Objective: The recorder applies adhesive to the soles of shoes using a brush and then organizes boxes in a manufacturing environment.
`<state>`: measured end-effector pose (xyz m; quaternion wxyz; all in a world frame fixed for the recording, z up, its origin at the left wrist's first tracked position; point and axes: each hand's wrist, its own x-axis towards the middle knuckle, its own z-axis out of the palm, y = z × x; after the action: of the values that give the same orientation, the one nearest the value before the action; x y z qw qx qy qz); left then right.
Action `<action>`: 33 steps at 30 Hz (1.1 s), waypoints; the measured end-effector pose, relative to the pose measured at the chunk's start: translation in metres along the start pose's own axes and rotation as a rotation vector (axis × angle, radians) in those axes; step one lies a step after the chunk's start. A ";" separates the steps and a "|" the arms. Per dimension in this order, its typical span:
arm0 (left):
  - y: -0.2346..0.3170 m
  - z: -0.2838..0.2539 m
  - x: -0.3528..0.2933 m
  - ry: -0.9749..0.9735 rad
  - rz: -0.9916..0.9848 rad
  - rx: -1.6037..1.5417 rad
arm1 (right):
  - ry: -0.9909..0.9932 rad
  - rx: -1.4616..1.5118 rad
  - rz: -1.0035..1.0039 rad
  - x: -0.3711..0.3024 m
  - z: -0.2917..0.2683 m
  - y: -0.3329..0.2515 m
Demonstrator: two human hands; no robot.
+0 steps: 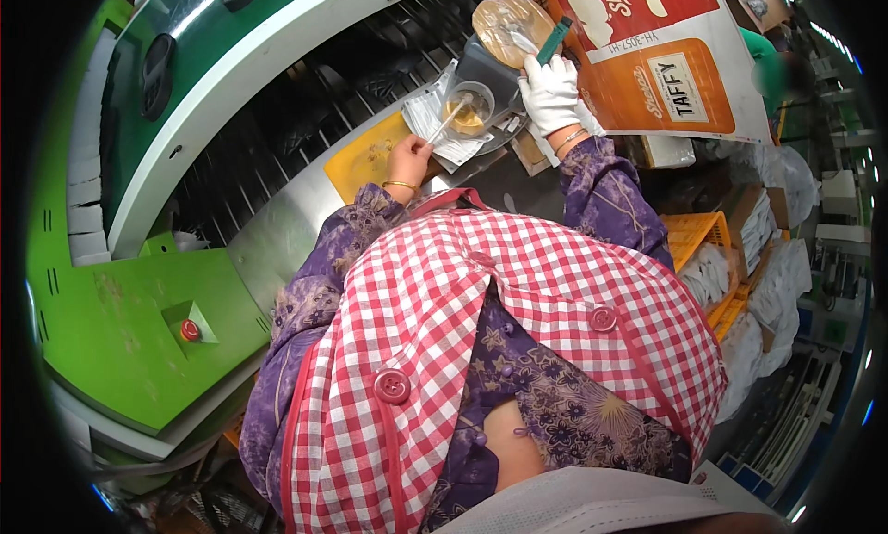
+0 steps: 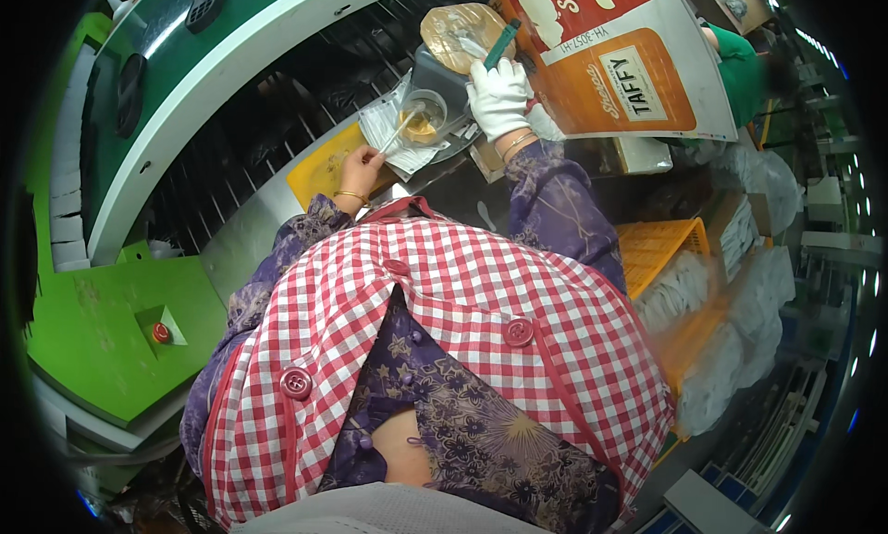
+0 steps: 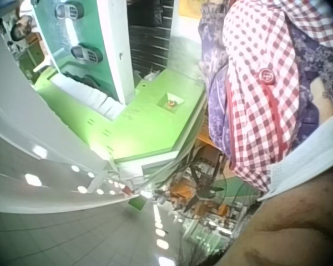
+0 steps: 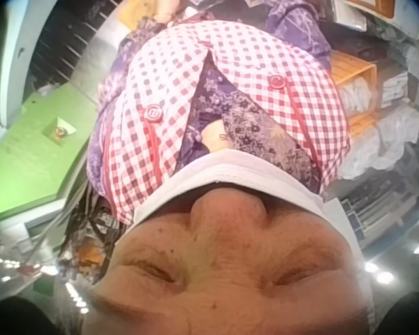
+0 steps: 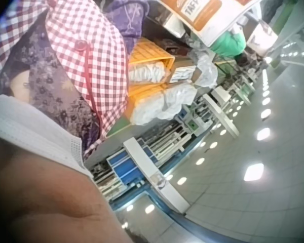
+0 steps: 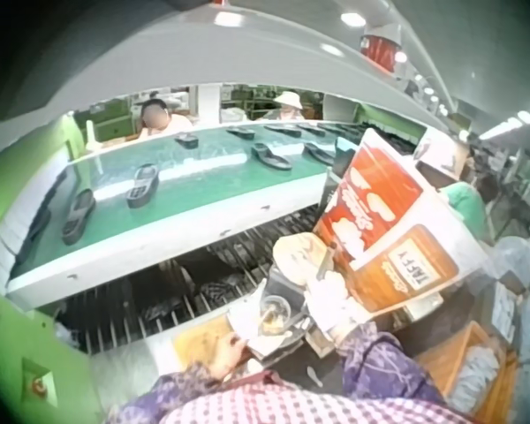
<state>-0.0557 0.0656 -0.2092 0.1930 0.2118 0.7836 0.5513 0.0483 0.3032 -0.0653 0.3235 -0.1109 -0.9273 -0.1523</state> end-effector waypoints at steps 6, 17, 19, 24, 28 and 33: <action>0.001 0.002 -0.008 0.056 0.062 -0.065 | -0.007 -0.026 0.000 0.000 0.001 -0.001; 0.034 -0.007 -0.007 -0.483 -0.456 -0.353 | -0.041 -0.016 0.000 0.001 -0.002 -0.001; 0.042 -0.006 -0.011 -0.493 -0.454 -0.453 | -0.036 -0.019 -0.005 0.001 -0.003 -0.001; 0.058 -0.013 -0.014 -0.513 -0.490 -0.483 | -0.025 -0.017 -0.008 0.001 -0.001 -0.001; 0.064 -0.019 -0.003 -0.580 -0.613 -0.445 | -0.010 -0.024 -0.006 0.001 0.002 0.000; 0.055 -0.018 0.000 -0.525 -0.560 -0.495 | -0.022 -0.035 -0.005 0.000 0.003 0.000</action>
<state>-0.0589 0.0677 -0.1514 0.5715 0.0716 0.5801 0.5760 0.0464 0.3044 -0.0672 0.3110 -0.1157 -0.9283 -0.1679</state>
